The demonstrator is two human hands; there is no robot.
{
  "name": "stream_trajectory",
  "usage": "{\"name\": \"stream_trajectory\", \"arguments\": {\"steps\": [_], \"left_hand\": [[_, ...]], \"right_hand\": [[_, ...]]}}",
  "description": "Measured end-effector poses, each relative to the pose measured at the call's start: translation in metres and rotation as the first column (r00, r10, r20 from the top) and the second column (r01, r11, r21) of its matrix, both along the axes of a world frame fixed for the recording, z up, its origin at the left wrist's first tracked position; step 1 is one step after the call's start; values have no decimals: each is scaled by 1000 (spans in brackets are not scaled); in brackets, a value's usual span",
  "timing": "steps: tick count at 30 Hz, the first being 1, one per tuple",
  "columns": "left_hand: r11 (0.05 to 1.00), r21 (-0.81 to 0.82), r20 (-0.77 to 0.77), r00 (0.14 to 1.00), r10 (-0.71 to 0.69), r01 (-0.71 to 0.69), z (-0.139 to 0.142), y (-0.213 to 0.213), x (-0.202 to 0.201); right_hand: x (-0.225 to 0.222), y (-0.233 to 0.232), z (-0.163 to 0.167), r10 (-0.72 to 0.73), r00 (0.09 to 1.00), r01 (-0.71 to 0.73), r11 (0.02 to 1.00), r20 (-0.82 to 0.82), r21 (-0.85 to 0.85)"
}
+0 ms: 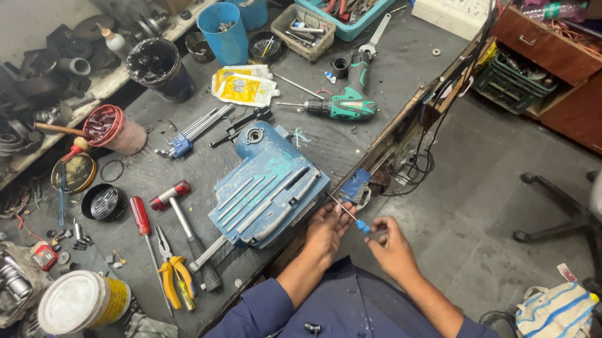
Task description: The person uses a long screwdriver to unscrew screws from a blue machine housing on a cluttered workbench, steadying the casing with the other hand and repositioning it between screws. They continue removing screws one at a time along the edge of the housing throughout the episode.
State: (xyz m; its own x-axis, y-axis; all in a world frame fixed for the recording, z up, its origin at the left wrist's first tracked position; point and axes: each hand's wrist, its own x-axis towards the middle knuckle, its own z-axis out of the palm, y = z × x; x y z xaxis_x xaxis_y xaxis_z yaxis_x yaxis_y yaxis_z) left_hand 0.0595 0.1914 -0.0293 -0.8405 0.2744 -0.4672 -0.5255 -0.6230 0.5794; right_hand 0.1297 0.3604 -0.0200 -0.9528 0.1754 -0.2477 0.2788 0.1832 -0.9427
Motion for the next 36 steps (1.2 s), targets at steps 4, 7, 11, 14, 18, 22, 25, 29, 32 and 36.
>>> {"name": "stream_trajectory", "arguments": {"steps": [4, 7, 11, 14, 18, 22, 25, 29, 32, 36], "left_hand": [[1000, 8, 25, 1000, 13, -14, 2, 1, 0], [999, -21, 24, 999, -47, 48, 8, 2, 2], [992, -41, 17, 993, -119, 119, 14, 2, 5], [992, -64, 14, 994, -109, 110, 14, 1, 5], [996, -18, -2, 996, -92, 92, 10, 3, 3], [998, -28, 29, 998, -62, 63, 4, 4, 3], [997, -50, 37, 998, -57, 59, 3, 2, 3], [997, -31, 8, 998, -64, 64, 4, 2, 0], [998, -36, 5, 998, -60, 60, 7, 4, 0], [996, -59, 17, 998, -66, 67, 13, 4, 2]], "right_hand": [[5, 4, 9, 99, 983, -83, 991, -153, 109], [-5, 3, 9, 34, 972, 82, 878, 232, -472], [-6, -1, 16, 91, 896, 164, 843, 435, -513], [5, -2, 23, 76, 966, 27, 921, -246, 389], [9, 4, 11, 125, 972, -77, 970, -201, 231], [-3, 4, -11, 135, 944, 15, 894, 301, -448], [1, 3, -5, 97, 988, -97, 995, -118, 9], [13, -4, 45, 99, 963, 30, 885, -251, 464], [9, -11, 79, 66, 986, 21, 861, -153, 509], [5, -11, 104, 113, 975, 6, 847, -191, 531]]}}
